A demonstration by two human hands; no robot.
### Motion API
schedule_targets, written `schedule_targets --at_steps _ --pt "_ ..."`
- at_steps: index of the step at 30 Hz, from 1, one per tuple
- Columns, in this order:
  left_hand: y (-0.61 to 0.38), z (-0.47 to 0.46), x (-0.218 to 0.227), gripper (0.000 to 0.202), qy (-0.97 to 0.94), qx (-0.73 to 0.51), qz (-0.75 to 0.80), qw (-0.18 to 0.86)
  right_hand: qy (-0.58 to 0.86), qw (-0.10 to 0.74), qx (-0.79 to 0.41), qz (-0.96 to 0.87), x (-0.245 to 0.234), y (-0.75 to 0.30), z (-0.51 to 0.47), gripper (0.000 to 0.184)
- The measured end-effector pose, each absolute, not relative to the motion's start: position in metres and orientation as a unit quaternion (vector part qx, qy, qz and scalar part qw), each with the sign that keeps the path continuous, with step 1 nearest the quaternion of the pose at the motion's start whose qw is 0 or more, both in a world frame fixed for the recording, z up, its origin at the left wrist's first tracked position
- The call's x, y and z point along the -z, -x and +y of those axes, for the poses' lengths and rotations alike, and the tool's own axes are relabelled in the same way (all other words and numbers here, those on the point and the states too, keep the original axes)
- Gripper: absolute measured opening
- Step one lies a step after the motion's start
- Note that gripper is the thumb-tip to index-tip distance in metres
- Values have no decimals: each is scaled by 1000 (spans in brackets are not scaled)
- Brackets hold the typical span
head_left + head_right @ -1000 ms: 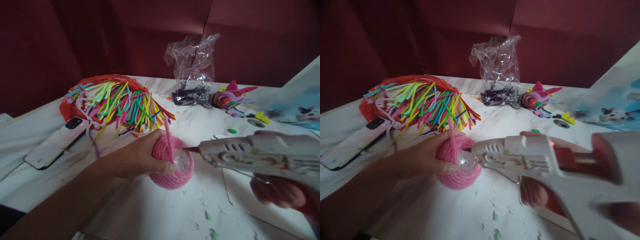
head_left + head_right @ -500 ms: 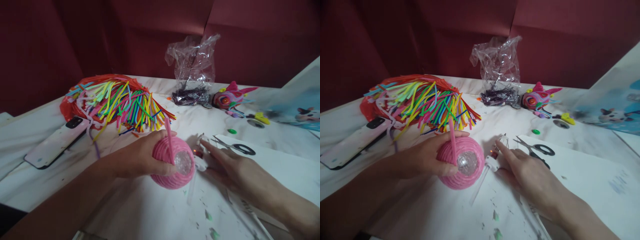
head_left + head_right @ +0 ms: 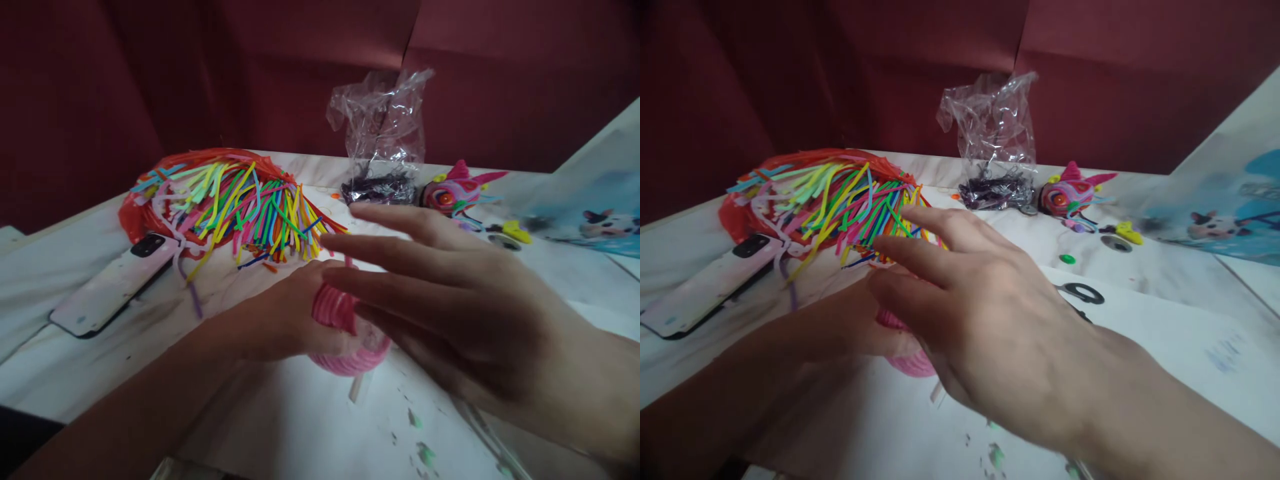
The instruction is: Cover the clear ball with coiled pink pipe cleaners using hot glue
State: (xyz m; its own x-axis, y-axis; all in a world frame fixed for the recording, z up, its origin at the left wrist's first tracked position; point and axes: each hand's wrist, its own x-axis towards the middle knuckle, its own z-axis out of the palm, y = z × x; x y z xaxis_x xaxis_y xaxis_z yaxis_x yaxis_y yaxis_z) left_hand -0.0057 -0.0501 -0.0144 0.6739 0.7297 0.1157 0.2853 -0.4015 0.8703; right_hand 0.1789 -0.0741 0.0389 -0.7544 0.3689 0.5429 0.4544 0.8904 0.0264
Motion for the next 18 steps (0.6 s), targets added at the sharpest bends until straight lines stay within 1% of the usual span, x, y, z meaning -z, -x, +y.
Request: schedule_targets --at_steps 2,3,4,6,8,10,14,18 --pt "5 -50 16 9 -809 -245 290 449 229 229 82 -943 -41 -172 -68 21" --pt "5 -49 16 12 -804 -233 286 467 239 212 89 -944 -41 -171 -65 18" --pt "6 -50 17 19 -794 -237 298 473 250 198 97 -943 -41 -173 -63 14" --pt "9 -50 17 42 -779 -240 330 476 263 189 103 -940 -41 -178 -61 9" --pt "13 -51 17 62 -772 -238 364 463 268 179 85 -943 -41 -185 -60 9" --pt "15 -51 17 71 -772 -226 382 455 275 160 57 -946 -41 -189 -60 11" --pt "15 -53 13 74 -775 -213 393 448 311 142 -39 -939 -38 -191 -60 16" --pt "13 -54 11 69 -780 -210 393 439 356 148 -121 -915 -34 -190 -59 17"
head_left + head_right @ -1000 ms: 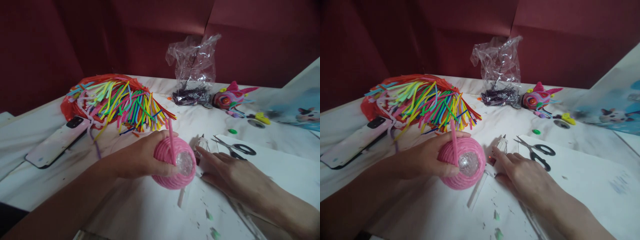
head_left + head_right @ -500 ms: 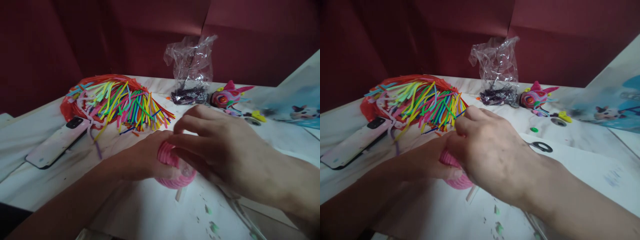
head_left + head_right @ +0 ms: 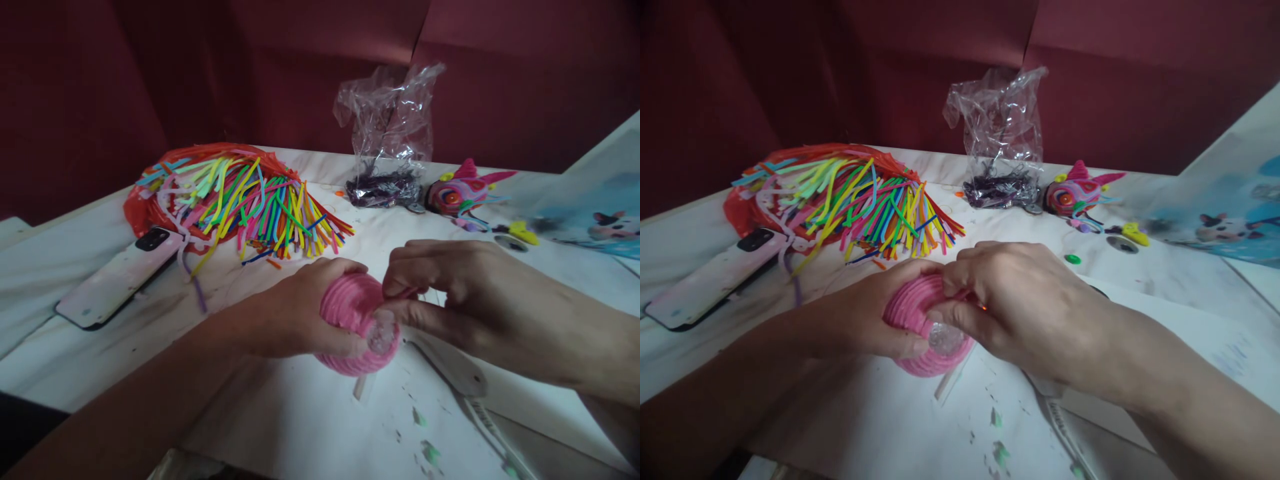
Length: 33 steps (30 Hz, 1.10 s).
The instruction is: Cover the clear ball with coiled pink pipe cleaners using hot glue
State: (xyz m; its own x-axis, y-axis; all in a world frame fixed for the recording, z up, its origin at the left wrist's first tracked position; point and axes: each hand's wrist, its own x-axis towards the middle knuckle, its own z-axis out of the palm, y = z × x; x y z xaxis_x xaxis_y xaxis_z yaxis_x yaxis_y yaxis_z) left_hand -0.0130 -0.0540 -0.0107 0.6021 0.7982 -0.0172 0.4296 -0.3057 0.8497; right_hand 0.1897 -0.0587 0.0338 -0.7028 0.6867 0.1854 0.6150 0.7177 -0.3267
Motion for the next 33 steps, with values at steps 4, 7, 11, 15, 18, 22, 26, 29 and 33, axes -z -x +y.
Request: schedule_targets --at_steps 4,7,11,15,18,22,26,29,33 --pt "14 -53 14 68 -778 -220 385 445 380 132 -130 -906 -30 -188 -57 15" --pt "15 -53 16 70 -776 -220 384 449 385 137 -134 -903 -27 -187 -57 18" --pt "15 -52 15 72 -772 -218 389 453 383 139 -125 -905 -27 -185 -57 20" --pt "14 -53 15 71 -773 -219 390 449 393 139 -120 -901 -26 -184 -58 19" --pt "14 -54 14 72 -786 -211 396 426 403 130 -119 -898 -26 -184 -58 19" --pt "15 -55 11 67 -811 -192 382 399 424 105 -120 -892 -28 -181 -57 18" --pt "17 -55 9 62 -819 -174 369 404 423 98 -123 -892 -30 -178 -58 17" --pt "16 -54 10 60 -818 -183 366 403 421 93 -125 -894 -31 -178 -59 17" --pt "15 -54 8 54 -805 -199 364 425 422 96 -124 -893 -31 -179 -59 16"
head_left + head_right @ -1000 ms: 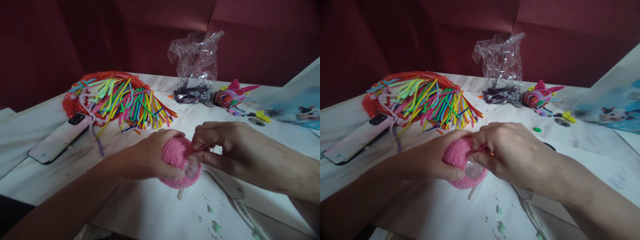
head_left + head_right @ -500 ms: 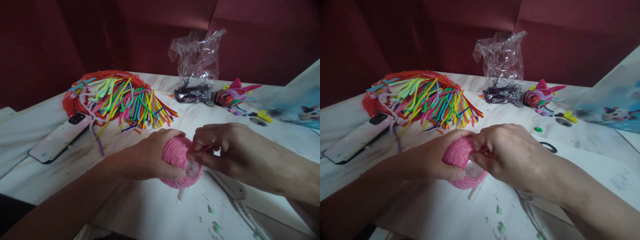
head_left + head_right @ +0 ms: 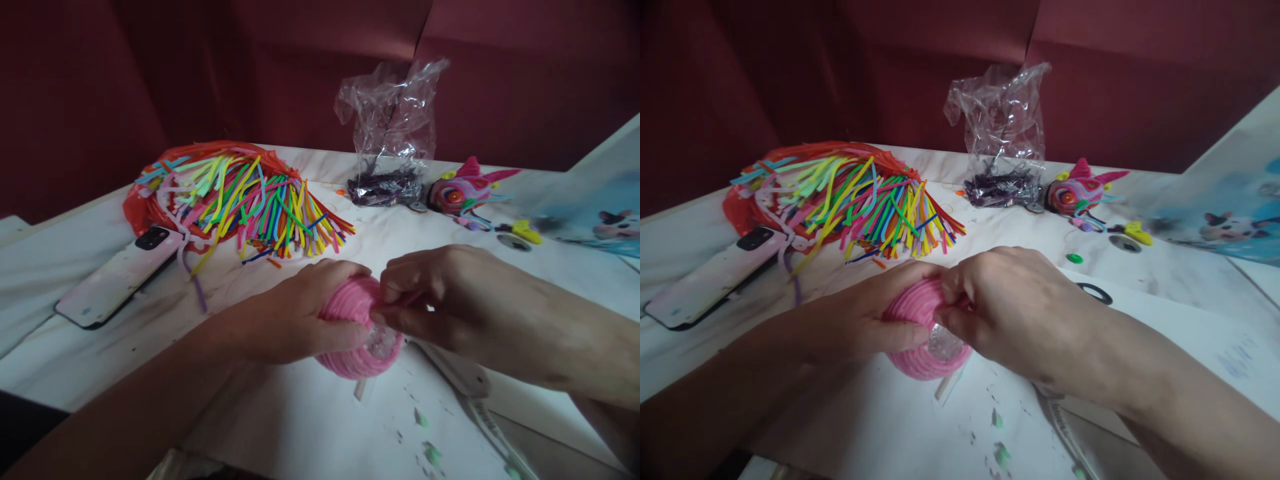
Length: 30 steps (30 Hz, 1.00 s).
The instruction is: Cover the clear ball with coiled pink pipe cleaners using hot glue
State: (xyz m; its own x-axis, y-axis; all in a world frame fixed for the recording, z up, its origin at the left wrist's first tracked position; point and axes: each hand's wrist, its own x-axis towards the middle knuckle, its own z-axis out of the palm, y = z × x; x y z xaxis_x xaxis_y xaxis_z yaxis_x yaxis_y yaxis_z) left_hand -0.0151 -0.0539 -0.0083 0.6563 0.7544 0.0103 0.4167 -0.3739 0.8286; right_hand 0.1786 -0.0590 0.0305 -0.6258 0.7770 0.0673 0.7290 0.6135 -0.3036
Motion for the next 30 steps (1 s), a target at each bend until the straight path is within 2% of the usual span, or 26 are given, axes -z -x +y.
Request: schedule_targets --at_steps 12,17,30 --pt "14 -57 5 55 -803 -202 388 404 396 81 -168 -899 -33 -183 -59 21" --pt "14 -57 6 56 -805 -203 385 402 403 73 -141 -901 -34 -179 -61 21" --pt "12 -59 5 34 -767 -243 409 432 421 65 -134 -895 -35 -178 -63 21"
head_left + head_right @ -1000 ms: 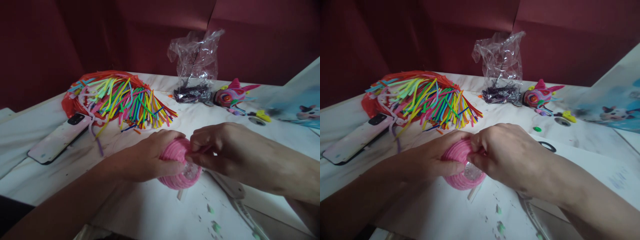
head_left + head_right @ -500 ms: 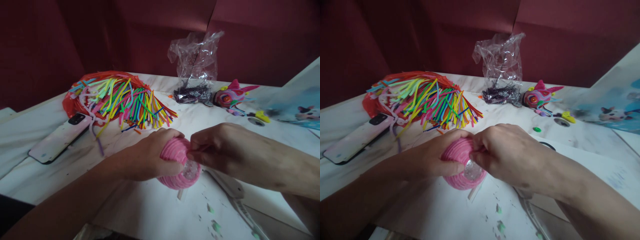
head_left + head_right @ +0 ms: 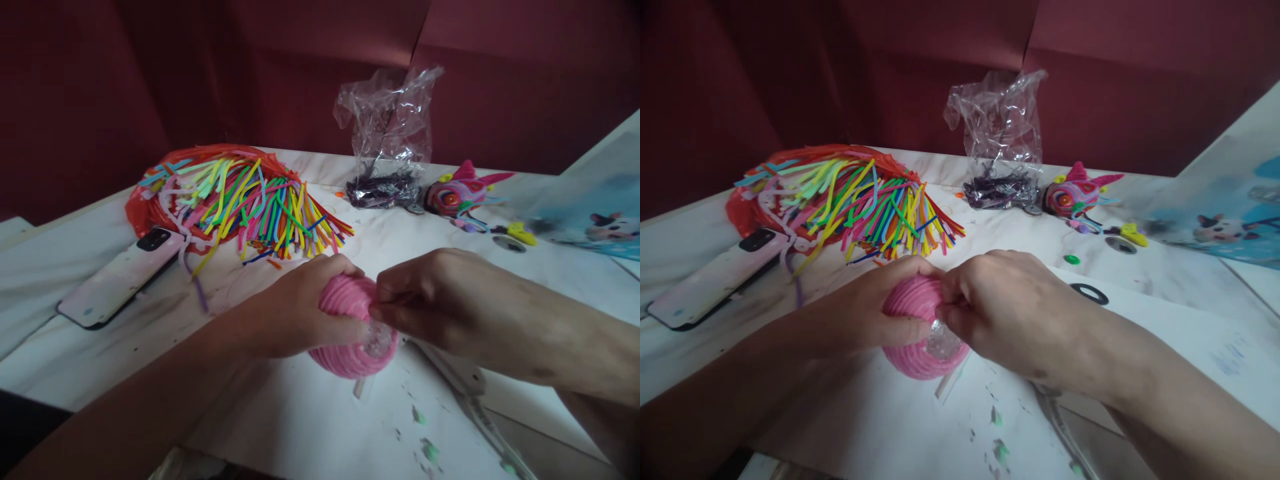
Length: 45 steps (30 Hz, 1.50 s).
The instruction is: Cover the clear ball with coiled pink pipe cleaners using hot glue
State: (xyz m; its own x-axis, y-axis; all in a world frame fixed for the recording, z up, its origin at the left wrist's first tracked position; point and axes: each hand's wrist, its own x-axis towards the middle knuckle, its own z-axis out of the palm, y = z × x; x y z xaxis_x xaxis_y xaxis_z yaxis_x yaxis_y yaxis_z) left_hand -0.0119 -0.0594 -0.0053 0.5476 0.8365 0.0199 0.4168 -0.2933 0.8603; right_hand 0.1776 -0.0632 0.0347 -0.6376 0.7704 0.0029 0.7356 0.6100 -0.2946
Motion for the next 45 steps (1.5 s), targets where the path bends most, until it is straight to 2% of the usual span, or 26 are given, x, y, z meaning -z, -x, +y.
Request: schedule_targets --at_steps 4,9,15,21,25,28,30,31,32,34,36,39,45 --pt "12 -59 4 30 -762 -249 407 438 423 69 -125 -895 -34 -177 -64 21" --pt "12 -59 3 36 -761 -238 412 442 436 64 -116 -890 -36 -175 -66 21" --pt "13 -61 6 78 -753 -229 446 426 499 72 -175 -846 -33 -184 -65 22" --pt "12 -69 -3 87 -768 -204 429 429 516 169 -258 -799 -11 -207 -71 56" --pt "8 -75 -1 85 -810 -212 392 380 507 164 -367 -762 -5 -215 -79 73" --pt "3 -78 9 86 -858 -236 332 313 475 160 -411 -762 -3 -214 -83 64" --pt "1 -79 16 89 -876 -286 306 239 465 201 -419 -754 5 -212 -86 58" --pt "0 -79 20 89 -883 -304 295 202 471 228 -410 -747 10 -212 -88 61" --pt "0 -79 22 89 -886 -322 290 163 475 296 -373 -740 16 -211 -89 65" --pt "0 -78 24 89 -889 -350 279 93 452 390 -264 -757 26 -211 -93 68" --pt "1 -78 22 95 -887 -379 259 56 439 412 -162 -782 29 -213 -97 72" --pt "2 -79 20 105 -877 -411 244 39 414 422 -72 -804 22 -214 -101 73" --pt "-6 -88 21 100 -844 -447 289 62 396 442 -43 -804 7 -213 -103 72"
